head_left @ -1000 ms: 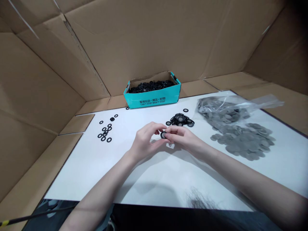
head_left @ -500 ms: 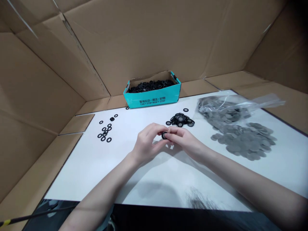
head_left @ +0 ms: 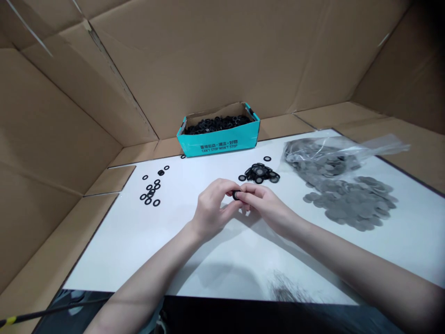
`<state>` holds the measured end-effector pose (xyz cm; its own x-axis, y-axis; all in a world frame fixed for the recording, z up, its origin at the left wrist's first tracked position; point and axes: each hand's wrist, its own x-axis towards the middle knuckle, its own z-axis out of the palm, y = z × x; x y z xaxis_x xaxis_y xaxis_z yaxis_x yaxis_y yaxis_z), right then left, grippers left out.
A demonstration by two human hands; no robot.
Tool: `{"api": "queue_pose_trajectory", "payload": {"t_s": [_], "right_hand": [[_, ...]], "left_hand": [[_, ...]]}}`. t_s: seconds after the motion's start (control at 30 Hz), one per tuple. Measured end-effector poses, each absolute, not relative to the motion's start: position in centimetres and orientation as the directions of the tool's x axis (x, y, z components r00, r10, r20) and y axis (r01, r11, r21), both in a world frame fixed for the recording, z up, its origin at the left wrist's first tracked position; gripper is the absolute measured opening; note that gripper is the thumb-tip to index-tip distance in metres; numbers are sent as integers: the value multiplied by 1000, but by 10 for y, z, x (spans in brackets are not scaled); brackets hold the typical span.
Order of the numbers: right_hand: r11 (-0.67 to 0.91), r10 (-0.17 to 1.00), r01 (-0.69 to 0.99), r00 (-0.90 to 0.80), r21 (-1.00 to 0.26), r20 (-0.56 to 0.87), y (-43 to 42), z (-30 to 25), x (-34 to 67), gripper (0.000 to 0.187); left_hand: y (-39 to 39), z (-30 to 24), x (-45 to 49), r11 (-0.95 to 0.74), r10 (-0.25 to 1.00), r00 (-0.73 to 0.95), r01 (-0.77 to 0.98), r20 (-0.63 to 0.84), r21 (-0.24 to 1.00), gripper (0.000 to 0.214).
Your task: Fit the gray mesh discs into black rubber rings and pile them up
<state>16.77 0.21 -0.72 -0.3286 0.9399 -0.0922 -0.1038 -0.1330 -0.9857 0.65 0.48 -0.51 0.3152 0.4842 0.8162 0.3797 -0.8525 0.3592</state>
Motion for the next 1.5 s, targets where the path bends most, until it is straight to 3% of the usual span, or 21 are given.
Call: {"api": "queue_pose_trajectory", "payload": {"t_s": [0.2,0.6,0.97,1.1,1.27,1.5], "right_hand": [[-138,935,-186,-349,-973,-66,2,-8,167,35],[-170,920,-209,-384,-963,-79,0,-8,165,35],[-96,941,-185,-338,-978,-29,-2,-10,164,31],[28,957,-107,-284,-994,58,-1,-8,165,26],[232,955,95,-212,-968,208,1,-6,169,18],[382,916,231,-223,-895,333,1,-10,170,13]], "left_hand": [[6,-5,5,-857,461,365,418,808,301,27],[2,-3,7,-816,531,321,444,784,370,24],[3,-7,8,-867,438,316,397,842,302,27],[1,-2,4,-832,549,334,306,766,463,27],[0,3,2,-629,775,240,203,585,750,16],[3,1,3,-556,808,323,145,492,818,22]]}}
